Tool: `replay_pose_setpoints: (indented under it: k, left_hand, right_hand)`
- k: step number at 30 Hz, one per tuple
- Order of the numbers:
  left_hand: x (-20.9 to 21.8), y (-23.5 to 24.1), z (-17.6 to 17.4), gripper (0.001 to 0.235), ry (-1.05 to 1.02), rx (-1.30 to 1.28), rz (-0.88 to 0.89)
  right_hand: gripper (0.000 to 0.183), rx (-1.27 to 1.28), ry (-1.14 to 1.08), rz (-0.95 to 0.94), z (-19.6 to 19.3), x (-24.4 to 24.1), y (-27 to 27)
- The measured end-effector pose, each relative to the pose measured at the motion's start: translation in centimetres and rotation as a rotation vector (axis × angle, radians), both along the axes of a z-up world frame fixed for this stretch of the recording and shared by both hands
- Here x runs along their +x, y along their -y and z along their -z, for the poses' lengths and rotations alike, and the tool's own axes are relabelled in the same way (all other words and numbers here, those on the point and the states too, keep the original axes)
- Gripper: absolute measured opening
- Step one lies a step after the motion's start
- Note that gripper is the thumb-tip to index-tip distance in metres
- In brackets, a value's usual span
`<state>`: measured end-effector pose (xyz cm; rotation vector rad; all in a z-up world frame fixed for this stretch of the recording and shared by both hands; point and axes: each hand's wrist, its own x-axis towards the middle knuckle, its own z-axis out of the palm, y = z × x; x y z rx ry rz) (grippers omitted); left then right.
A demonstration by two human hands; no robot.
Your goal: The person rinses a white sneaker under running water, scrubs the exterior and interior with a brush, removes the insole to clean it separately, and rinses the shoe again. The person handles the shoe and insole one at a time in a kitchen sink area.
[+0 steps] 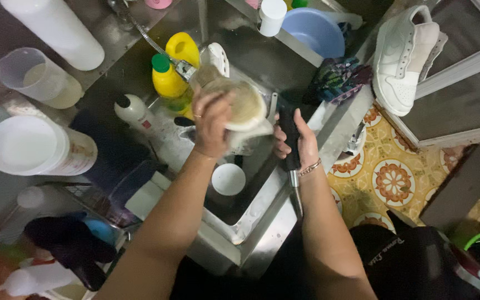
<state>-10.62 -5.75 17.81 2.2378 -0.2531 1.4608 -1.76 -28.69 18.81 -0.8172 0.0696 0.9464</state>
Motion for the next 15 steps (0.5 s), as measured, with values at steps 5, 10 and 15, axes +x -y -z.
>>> replay_pose_setpoints:
  k: [5, 10, 15]
  left_hand:
    - [-1.3, -0.4, 0.4, 0.046, -0.074, -1.183, -0.157]
    - [-1.8, -2.7, 1.9, 0.052, 0.157, -1.827, 0.027]
    - [-2.1, -2.7, 3.4, 0.054, 0.177, -1.839, 0.173]
  right_hand:
    - [0.056, -0.265, -0.005, -0.228, -2.9, -2.4, 0.3]
    - [0.045, -0.591, 0.330, -0.530, -4.7, -4.9, -0.8]
    - [0.045, -0.825, 0.442, -0.418, -5.0, -6.5, -2.0]
